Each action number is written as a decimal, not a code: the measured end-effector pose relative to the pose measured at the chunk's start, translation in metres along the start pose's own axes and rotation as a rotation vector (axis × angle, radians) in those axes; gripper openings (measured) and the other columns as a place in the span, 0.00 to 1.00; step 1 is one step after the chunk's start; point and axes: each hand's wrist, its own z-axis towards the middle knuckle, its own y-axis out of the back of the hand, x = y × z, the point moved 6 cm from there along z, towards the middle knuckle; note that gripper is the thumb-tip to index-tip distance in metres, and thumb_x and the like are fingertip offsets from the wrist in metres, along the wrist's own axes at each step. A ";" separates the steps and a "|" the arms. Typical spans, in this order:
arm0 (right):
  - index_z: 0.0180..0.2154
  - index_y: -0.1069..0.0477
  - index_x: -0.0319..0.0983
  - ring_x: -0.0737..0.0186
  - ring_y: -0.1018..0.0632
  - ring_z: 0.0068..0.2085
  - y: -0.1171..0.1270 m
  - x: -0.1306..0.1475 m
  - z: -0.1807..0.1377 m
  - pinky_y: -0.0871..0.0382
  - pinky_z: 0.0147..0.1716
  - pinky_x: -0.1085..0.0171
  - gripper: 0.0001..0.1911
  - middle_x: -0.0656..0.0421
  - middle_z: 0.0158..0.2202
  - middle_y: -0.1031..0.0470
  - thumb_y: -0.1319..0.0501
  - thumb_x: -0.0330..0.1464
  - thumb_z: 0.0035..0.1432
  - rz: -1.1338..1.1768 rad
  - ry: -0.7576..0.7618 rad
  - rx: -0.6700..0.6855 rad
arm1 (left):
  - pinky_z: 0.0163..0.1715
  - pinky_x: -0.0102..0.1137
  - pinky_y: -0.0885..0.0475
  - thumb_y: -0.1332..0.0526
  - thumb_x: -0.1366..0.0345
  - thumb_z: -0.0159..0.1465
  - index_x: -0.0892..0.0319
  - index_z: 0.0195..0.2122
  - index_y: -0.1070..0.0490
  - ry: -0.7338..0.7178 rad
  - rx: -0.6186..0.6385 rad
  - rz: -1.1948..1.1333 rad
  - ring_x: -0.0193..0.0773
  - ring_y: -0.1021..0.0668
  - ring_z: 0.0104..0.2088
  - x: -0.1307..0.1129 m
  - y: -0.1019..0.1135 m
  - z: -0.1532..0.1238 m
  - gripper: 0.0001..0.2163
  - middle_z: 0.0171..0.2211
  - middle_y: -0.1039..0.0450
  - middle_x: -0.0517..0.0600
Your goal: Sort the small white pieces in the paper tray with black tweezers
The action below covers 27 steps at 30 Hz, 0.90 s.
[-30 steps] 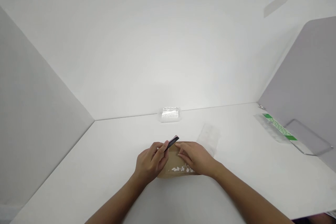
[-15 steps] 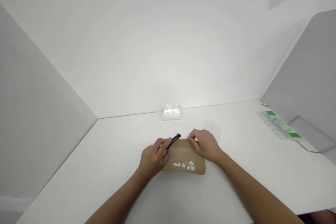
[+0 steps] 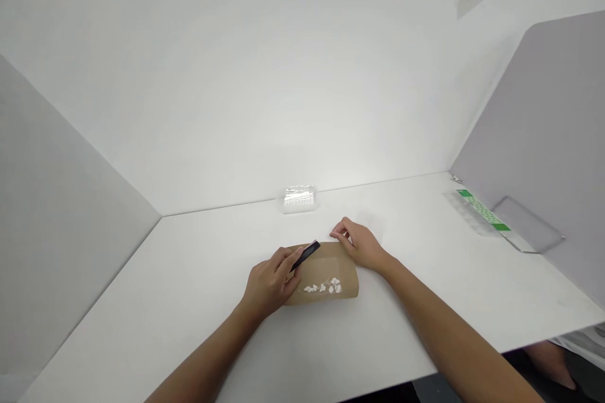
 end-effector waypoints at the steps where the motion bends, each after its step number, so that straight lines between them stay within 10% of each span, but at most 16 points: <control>1: 0.42 0.31 0.45 0.57 0.20 0.41 0.002 -0.005 0.002 0.28 0.40 0.58 0.11 0.57 0.43 0.19 0.47 0.43 0.72 0.009 -0.009 -0.004 | 0.22 0.28 0.30 0.41 0.70 0.67 0.57 0.61 0.33 -0.004 0.004 -0.002 0.33 0.22 0.29 0.000 0.000 0.000 0.21 0.41 0.22 0.51; 27: 0.38 0.33 0.44 0.59 0.19 0.36 0.040 -0.063 0.012 0.30 0.37 0.61 0.11 0.59 0.36 0.18 0.43 0.44 0.68 -0.120 -0.097 -0.092 | 0.23 0.25 0.31 0.39 0.71 0.67 0.51 0.63 0.34 0.026 -0.049 -0.044 0.30 0.21 0.29 0.000 0.006 0.002 0.24 0.42 0.20 0.48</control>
